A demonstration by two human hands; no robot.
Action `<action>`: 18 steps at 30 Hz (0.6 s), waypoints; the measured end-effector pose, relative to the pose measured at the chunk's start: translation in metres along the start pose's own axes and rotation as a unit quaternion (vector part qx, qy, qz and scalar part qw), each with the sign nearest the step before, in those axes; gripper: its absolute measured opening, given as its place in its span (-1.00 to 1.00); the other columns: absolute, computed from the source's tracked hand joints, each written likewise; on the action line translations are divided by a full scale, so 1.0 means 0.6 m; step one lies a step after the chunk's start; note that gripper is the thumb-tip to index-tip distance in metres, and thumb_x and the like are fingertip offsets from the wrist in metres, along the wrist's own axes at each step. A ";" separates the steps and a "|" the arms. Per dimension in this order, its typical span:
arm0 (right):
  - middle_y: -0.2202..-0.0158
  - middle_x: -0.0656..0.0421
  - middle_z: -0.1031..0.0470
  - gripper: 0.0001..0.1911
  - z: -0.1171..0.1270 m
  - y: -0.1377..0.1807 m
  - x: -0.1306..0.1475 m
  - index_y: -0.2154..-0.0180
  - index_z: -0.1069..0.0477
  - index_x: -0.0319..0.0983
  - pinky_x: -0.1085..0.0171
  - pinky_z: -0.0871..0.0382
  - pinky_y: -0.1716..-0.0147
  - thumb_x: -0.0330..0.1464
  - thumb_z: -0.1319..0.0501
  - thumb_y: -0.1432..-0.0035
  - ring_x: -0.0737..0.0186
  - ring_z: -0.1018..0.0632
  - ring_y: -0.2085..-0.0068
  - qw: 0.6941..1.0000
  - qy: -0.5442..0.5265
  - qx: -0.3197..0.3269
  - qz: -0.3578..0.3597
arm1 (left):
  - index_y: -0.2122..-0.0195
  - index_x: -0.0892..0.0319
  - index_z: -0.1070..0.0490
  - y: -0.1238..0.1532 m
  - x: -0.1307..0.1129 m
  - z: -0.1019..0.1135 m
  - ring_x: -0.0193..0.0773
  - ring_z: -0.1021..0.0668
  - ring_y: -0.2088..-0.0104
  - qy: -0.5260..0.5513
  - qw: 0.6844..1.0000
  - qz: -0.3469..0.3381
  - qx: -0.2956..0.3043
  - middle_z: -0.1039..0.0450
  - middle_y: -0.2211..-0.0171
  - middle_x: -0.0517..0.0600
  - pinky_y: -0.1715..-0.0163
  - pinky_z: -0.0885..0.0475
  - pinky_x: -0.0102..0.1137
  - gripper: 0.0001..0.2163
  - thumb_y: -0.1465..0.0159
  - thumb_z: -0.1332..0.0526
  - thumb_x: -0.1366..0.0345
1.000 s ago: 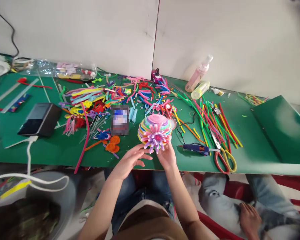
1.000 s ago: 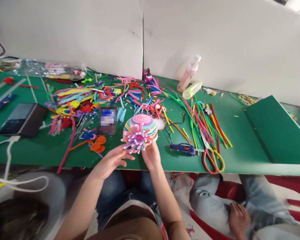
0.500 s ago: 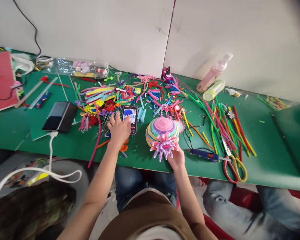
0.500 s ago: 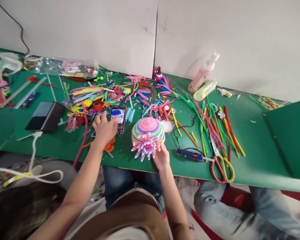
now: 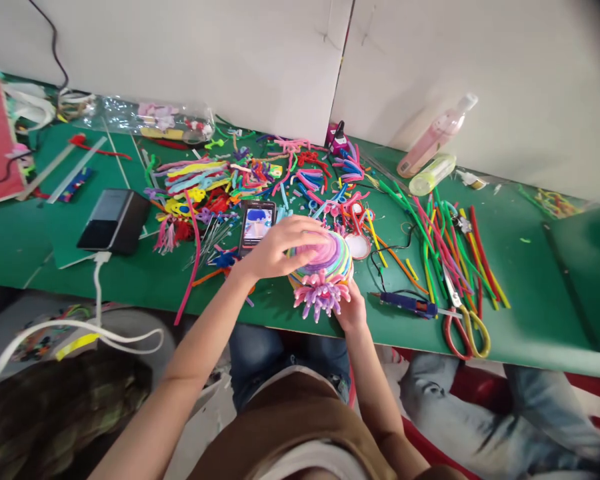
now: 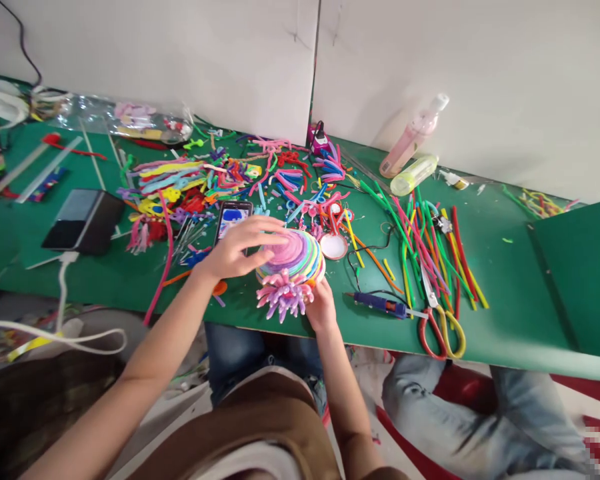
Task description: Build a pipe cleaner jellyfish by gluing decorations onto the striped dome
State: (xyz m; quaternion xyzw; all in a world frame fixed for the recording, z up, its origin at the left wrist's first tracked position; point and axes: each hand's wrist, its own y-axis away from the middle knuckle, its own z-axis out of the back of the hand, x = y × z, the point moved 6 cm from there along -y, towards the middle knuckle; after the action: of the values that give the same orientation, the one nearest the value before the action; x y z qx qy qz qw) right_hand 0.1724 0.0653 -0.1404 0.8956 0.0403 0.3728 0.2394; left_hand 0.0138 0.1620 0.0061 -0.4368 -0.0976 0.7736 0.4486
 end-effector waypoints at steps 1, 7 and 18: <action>0.39 0.30 -0.57 -0.80 -0.002 0.001 0.001 0.35 -0.49 -0.13 0.38 -0.35 0.52 -0.29 -0.35 0.12 0.35 -0.48 0.47 1.000 0.006 0.001 0.005 | 0.05 0.06 -0.47 -0.009 0.000 -0.017 -0.14 -0.46 -0.10 -0.003 0.999 -0.025 0.034 -0.50 -0.02 0.03 -0.11 -0.35 -0.16 -0.75 -0.28 -0.14 0.21; 0.34 0.26 -0.58 -0.79 -0.010 0.003 0.004 0.33 -0.50 -0.12 0.33 -0.40 0.42 -0.27 -0.35 0.11 0.29 -0.53 0.38 1.000 0.012 0.008 0.006 | -0.09 0.12 -0.39 -0.014 0.017 -0.076 -0.08 -0.37 -0.19 -0.035 0.988 -0.025 0.145 -0.37 -0.17 0.09 -0.16 -0.27 -0.10 -0.64 -0.30 -0.10 0.18; 0.41 0.27 -0.54 -0.79 -0.005 -0.001 0.003 0.34 -0.48 -0.13 0.36 -0.35 0.51 -0.26 -0.34 0.10 0.33 -0.47 0.48 0.999 0.040 0.006 0.010 | 0.02 0.11 -0.43 -0.007 0.031 -0.079 -0.10 -0.45 -0.06 -0.025 0.995 -0.005 0.096 -0.44 -0.06 0.06 -0.08 -0.33 -0.13 -0.69 -0.24 -0.13 0.17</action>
State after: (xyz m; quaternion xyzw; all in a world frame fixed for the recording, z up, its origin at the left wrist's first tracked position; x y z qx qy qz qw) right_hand 0.1717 0.0675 -0.1373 0.8819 0.0428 0.4101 0.2285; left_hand 0.0485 0.1673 -0.0313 -0.3722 -0.0361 0.7877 0.4895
